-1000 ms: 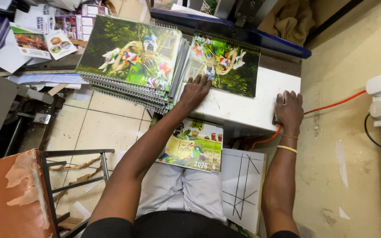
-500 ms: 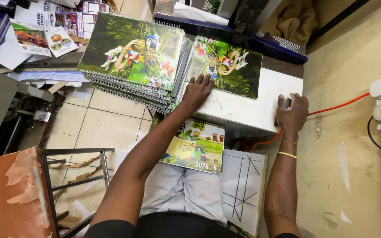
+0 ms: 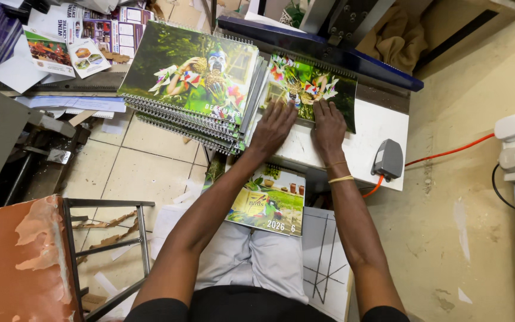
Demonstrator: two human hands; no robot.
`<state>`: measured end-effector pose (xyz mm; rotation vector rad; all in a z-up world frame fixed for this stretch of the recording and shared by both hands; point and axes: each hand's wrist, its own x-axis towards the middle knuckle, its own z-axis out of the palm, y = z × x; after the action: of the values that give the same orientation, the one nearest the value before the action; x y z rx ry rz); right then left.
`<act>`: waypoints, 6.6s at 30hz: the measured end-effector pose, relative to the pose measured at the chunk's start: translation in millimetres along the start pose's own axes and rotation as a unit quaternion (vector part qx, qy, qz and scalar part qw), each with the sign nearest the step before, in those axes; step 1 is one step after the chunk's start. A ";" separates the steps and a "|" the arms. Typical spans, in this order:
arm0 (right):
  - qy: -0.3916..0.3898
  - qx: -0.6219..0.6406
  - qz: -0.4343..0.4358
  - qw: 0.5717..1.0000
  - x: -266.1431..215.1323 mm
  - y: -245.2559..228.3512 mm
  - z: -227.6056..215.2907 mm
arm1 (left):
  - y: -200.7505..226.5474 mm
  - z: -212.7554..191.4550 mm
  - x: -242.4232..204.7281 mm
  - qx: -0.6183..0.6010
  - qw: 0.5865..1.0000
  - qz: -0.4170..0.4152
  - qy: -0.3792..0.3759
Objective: The person binds spiral calendars using a binding machine. They place a calendar into the machine, press the handle down to secure the spiral binding, and then remove the finished calendar. This process is repeated for multiple calendars.
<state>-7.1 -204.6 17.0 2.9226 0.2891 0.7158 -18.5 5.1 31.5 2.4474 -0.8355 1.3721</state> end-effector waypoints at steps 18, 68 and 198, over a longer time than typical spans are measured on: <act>-0.258 0.471 0.158 0.829 12.6 28.0 -217.1 | 82.4 -147.8 82.5 -0.461 0.745 -0.368 -0.312; 0.169 0.837 0.273 0.443 -106.2 34.3 -287.6 | 25.6 -214.3 125.2 -0.702 0.616 -0.311 -0.175; -0.018 0.168 0.200 0.965 68.1 60.1 11.1 | -52.7 156.6 66.9 -0.041 0.955 -0.145 -0.254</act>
<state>66.7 -249.4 47.1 3.3598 -0.2157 0.7187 150.6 -46.0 6.9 2.7559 -0.5705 0.5994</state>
